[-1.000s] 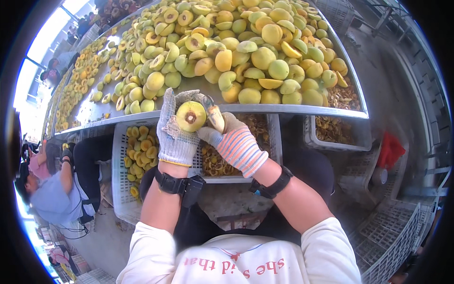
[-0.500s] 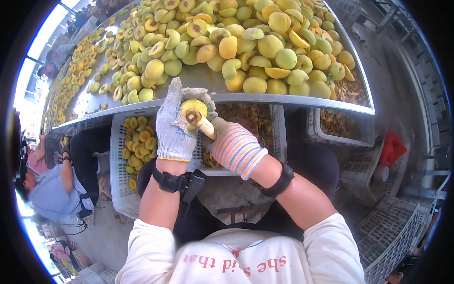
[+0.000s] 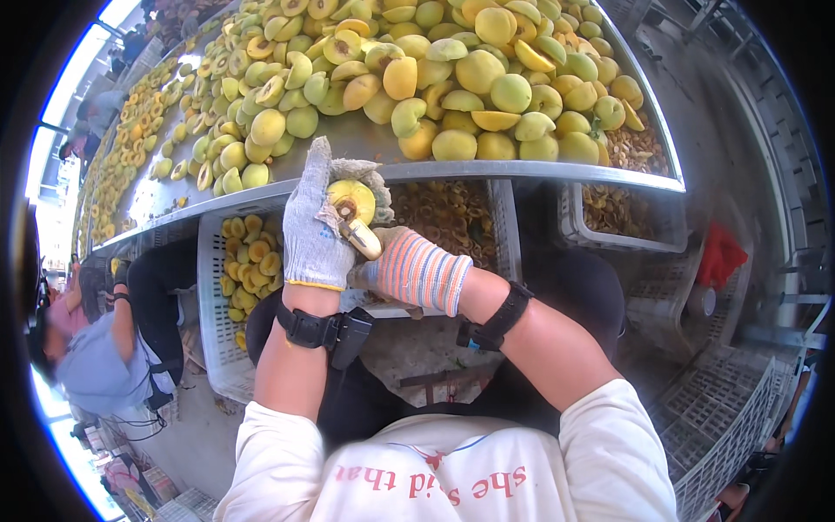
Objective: The person repeatedly picks mangoes from a large pile on a metal table, uses a small knife to remove the pit, and places the pitted fruit into a white basket below. The process is continuous and repetitive.
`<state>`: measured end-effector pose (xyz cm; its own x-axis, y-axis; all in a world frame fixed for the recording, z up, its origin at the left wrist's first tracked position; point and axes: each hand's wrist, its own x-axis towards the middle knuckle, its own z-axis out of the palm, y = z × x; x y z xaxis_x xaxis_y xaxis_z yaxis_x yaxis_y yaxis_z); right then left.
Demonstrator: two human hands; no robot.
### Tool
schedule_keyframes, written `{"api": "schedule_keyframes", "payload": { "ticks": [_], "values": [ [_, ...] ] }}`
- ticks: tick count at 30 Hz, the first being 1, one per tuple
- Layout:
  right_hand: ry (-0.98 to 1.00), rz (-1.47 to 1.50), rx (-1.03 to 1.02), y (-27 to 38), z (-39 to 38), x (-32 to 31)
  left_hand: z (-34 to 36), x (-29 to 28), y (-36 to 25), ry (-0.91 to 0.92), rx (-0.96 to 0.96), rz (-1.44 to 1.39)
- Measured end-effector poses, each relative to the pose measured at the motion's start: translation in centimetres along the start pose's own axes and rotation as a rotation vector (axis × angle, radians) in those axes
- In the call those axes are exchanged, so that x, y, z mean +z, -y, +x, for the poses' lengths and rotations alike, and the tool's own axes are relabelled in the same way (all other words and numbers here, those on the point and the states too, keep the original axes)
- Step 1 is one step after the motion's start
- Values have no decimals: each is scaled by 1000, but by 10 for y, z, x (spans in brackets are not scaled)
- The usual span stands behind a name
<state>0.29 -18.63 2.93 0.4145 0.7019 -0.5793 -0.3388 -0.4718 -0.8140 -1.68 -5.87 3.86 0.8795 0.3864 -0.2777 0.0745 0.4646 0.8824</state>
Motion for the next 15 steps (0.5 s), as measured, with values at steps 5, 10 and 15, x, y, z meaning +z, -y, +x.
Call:
{"api": "schedule_keyframes", "payload": {
  "ticks": [5, 10, 15],
  "values": [
    [202, 282, -62, -20, -1, -9, 12, -11, -16, 334, -35, 326],
    [377, 461, -88, -43, 2, -13, 12, -12, -8, 392, -40, 300],
    [188, 328, -267, -37, -19, 2, 13, -18, -6, 653, -108, 275]
  ]
}}
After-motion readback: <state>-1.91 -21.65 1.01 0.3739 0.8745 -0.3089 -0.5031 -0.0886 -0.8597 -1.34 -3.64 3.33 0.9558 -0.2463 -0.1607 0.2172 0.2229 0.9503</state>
